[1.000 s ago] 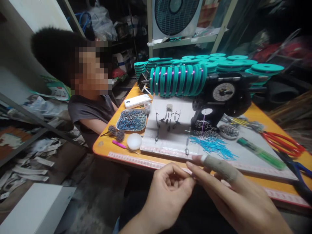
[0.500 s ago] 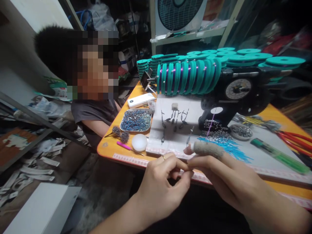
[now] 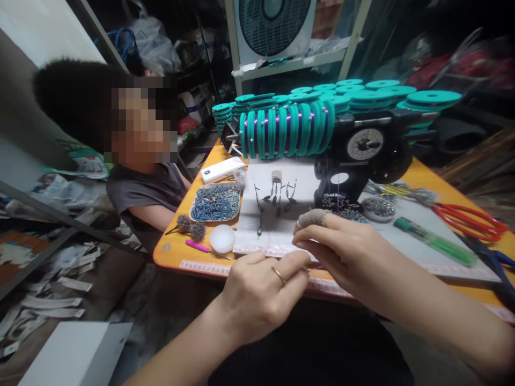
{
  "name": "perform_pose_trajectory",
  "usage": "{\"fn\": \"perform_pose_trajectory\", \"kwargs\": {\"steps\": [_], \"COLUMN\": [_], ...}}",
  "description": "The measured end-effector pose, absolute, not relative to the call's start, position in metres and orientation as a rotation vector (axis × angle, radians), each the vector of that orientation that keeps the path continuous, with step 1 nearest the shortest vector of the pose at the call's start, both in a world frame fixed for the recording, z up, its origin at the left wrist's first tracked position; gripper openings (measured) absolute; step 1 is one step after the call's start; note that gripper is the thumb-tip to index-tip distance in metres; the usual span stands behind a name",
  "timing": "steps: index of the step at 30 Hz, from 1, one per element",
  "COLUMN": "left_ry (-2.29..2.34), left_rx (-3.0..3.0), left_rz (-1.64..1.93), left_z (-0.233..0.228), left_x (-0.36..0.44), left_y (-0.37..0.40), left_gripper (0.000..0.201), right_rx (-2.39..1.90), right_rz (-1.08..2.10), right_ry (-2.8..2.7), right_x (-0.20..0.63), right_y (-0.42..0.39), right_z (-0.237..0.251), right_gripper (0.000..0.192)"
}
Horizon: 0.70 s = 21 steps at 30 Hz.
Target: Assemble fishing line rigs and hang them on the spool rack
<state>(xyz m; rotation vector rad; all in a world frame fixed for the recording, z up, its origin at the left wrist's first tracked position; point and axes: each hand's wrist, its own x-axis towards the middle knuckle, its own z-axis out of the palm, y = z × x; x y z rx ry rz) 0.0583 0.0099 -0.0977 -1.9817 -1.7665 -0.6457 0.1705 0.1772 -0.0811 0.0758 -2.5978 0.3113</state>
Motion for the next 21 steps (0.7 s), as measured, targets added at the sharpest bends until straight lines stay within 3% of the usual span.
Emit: {"fn": "perform_pose_trajectory", "kwargs": {"steps": [2,5,8,11,14,21], "left_ry": [-1.811,-2.081,-2.274,-2.082,-1.842,-1.806], "left_rx": [-2.126,-2.057,-1.511,-0.809,-0.411,-0.401], "left_rz": [-0.85,-1.689,-2.713,-3.449,-3.729,-3.771], "left_z": [-0.101,-0.111,-0.125,-0.138,-0.147,-0.15], "left_x": [0.062,0.077,0.097,0.117,0.13,0.137], "left_y": [0.012,0.015,0.018,0.021,0.023,0.026], "left_gripper": [0.02,0.011,0.016,0.027,0.033,0.033], "right_rx": [0.084,0.089,-0.044,-0.238,-0.337,-0.485], "right_rz": [0.316,0.293,0.182,0.26,0.516,0.753], "right_ry": [-2.614,-2.56,-2.373,-2.311,-2.388,-2.356], "right_x": [0.173,0.186,0.207,0.229,0.243,0.25], "right_y": [0.178,0.174,0.163,0.151,0.141,0.126], "right_z": [-0.08,-0.082,-0.087,-0.098,-0.116,-0.143], "right_gripper": [0.02,0.018,0.022,0.013,0.013,0.011]}}
